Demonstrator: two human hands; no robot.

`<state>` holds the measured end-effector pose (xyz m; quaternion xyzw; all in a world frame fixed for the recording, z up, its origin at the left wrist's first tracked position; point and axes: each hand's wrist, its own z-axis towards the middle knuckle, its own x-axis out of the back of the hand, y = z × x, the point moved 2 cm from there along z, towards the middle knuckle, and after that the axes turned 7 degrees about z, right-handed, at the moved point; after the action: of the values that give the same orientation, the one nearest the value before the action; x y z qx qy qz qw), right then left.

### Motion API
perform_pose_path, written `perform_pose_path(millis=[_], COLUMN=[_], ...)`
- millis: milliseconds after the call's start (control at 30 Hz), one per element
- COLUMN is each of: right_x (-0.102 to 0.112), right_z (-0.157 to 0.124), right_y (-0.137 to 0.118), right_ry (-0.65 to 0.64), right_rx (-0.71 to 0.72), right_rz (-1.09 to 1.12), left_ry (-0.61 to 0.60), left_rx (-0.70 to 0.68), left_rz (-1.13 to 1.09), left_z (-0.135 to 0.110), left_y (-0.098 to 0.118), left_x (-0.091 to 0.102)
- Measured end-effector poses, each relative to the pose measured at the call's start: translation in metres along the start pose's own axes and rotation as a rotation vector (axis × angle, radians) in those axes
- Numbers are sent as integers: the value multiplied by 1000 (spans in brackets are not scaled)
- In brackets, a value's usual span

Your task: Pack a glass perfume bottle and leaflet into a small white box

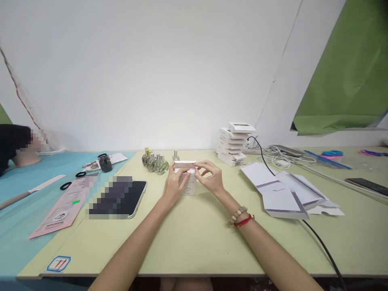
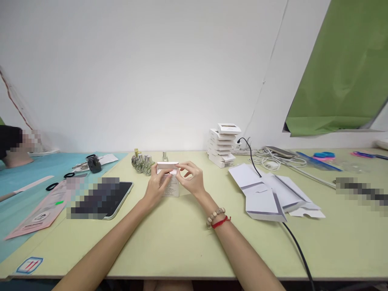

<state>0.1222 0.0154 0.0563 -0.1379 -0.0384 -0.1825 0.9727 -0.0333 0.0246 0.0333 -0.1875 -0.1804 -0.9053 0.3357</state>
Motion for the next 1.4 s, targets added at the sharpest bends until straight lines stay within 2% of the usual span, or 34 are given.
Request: perform_pose_path(millis=[200,333,433,533,633,833,1033,1267,1400], right_x=[-5,-5,-4,-6,-7,-8,-8,-9,-9], right_z=[-4,-3,0,3,3,2,4,3,3], right_y=[2,3,2,-1,-2,5,6,8,8], right_ry=[-20,-10,14,-64,-121,-72,-73,-60,-67], right_rx=[20,-71,-143,-168,-203,-252,-238,-253,-262], right_rz=[-30,-3,41,119,201,264,261,262,270], left_ry=[80,188,222,212,228,354,326,287,279], left_rx=[-60,-92,-139,-161,-181,-215,-285,-247,-284], left_rz=[27,21,-1,13,77,322,317,269,236], left_z=[1,0,2,4,4,0,-1,0,-1], left_y=[1,0,-1,-2,-1,2,-4,-4,-2], left_x=[2,4,5,5,7,11,8,6,6])
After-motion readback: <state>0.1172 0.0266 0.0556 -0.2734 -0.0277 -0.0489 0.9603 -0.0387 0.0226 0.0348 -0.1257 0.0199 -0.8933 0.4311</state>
